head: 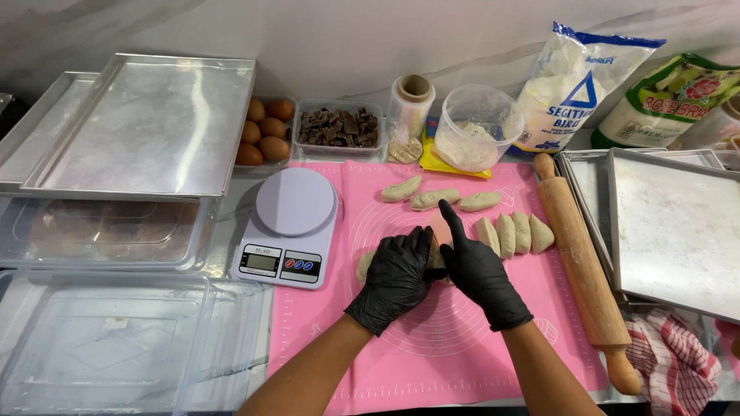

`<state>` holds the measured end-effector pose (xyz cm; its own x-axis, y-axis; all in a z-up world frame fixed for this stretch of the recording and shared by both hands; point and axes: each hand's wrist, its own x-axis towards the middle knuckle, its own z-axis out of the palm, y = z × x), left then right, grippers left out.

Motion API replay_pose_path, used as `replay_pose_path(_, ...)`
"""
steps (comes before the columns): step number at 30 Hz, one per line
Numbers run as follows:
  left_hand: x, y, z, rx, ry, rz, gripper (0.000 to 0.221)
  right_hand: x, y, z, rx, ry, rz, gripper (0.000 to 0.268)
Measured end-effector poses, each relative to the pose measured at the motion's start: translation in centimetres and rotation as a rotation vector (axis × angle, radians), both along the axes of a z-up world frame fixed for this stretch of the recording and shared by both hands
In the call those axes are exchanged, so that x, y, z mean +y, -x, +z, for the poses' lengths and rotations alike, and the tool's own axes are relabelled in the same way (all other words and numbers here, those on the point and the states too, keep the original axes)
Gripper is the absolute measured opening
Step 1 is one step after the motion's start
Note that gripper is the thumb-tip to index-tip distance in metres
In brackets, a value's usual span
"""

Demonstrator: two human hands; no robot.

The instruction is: Kneading dough on a silicone mat, rolling it into a long cylinder, and cutting it into smaller portions using a dough scraper.

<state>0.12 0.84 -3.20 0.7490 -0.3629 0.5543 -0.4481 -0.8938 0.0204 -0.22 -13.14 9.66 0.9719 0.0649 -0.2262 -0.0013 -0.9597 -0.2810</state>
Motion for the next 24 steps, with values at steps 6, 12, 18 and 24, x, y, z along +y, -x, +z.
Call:
replay_pose_path(6,-0.3,-0.7,-1.1,0.087,0.024,0.006,0.086,-0.9,-0.5,-2.2,-0.028,-0.001,0.018,0.08)
replay_pose_path(12,-0.1,-1.0,-1.3,0.225,0.009,-0.077,0.092,-2.1,-1.0,-2.7,-0.027,-0.071,0.015,0.081)
replay_pose_path(18,0.3,-0.4,0.5,0.245,-0.017,-0.057,0.09,-1.5,-0.9,-2.1,-0.054,0.035,0.084,0.08)
replay_pose_path(24,0.2,-1.0,-0.3,0.316,0.011,-0.07,0.087,-2.9,-0.9,-1.3,0.004,-0.117,0.05,0.08)
